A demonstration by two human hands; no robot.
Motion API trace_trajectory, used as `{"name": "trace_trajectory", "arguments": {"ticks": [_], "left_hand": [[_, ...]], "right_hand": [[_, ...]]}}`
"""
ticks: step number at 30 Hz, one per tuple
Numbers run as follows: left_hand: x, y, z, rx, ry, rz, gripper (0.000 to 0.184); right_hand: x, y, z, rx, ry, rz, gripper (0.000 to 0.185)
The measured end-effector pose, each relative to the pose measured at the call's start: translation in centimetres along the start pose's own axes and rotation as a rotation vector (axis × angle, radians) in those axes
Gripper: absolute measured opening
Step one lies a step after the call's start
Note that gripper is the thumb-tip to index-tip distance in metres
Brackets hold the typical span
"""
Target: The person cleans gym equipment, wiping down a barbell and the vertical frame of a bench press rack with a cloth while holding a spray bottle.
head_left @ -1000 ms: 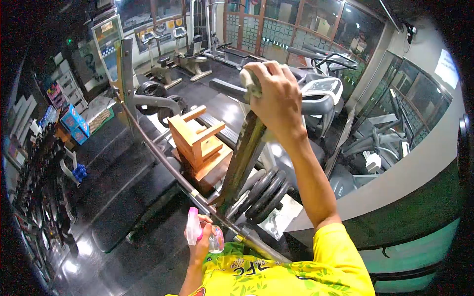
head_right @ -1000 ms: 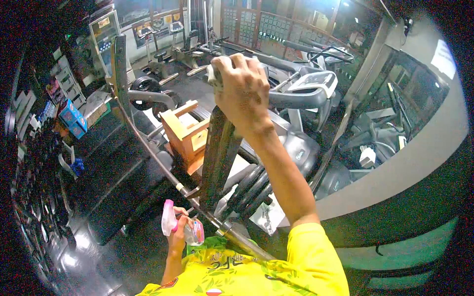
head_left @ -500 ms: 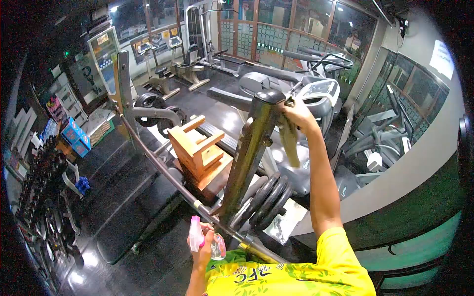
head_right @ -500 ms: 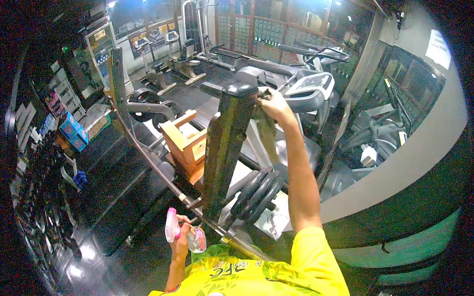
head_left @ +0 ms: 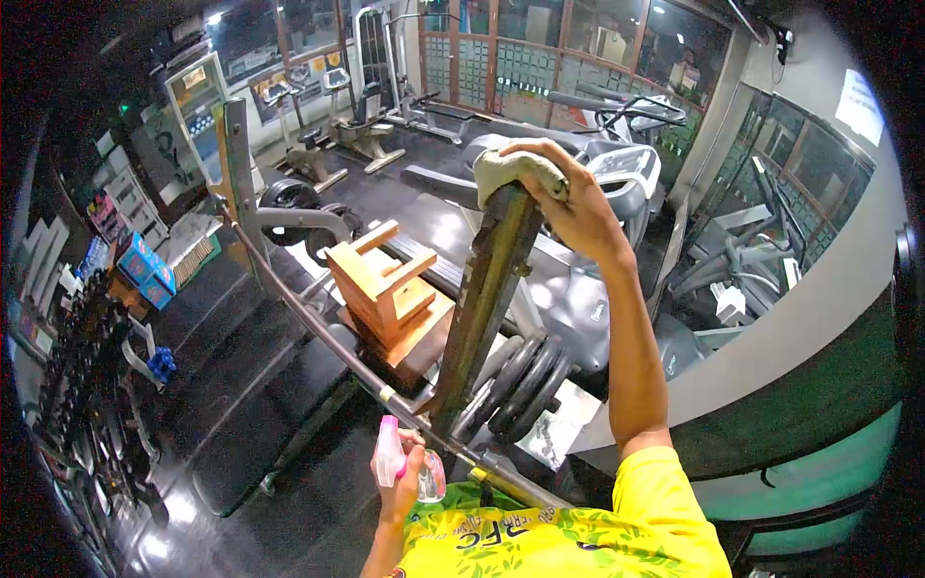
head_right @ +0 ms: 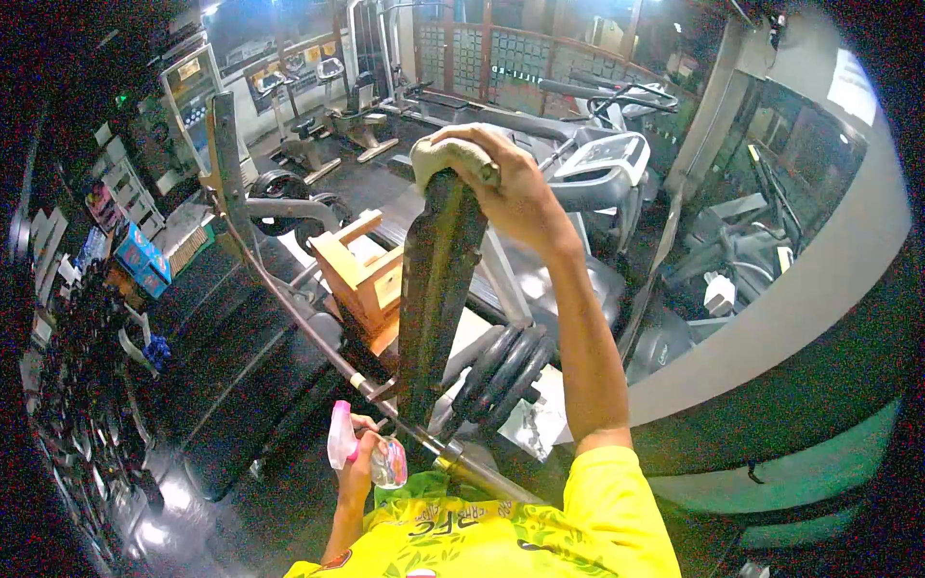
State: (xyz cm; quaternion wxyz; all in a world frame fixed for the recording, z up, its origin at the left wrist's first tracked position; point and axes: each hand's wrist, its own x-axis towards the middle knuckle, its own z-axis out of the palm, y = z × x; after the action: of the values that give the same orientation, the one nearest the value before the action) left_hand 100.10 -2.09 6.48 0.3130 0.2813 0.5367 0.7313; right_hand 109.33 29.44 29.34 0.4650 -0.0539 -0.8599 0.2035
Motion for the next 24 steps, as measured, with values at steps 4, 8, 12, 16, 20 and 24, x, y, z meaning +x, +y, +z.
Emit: {"name": "trace_trajectory", "arguments": {"ticks": [4,8,12,16,20,24], "left_hand": [[-0.5,0.2,-0.4,0.001,0.003,0.023,0.016],[-1.2,0.0,-1.3,0.052,0.0,0.006,0.013],[-2.0,0.9,-1.5,0.091,0.007,0.023,0.013],[-2.2,1.0,-1.5,0.001,0.016,0.025,0.012],[-2.1,1.4,-1.8,0.026,0.007,0.012,0.011],[-1.9,2.8,-1.5,0.071,-0.012,0.05,0.012]], "right_hand": [[-0.6,1.6,-0.9,0.095,0.031,0.166,0.021],[-0.9,2.9,-1.5,0.167,0.083,0.181,0.026],[-0.3,1.9,-3.4,-0.34,0.071,0.49,0.03],[-0.2,-0.5,-1.7,-0.143,0.298,0.21,0.026],[-0.9,-0.1,0.0,-0.231,-0.005,-0.186,0.023],[-0.4,0.8,-0.8,0.106,0.011,0.222,0.022]]}}
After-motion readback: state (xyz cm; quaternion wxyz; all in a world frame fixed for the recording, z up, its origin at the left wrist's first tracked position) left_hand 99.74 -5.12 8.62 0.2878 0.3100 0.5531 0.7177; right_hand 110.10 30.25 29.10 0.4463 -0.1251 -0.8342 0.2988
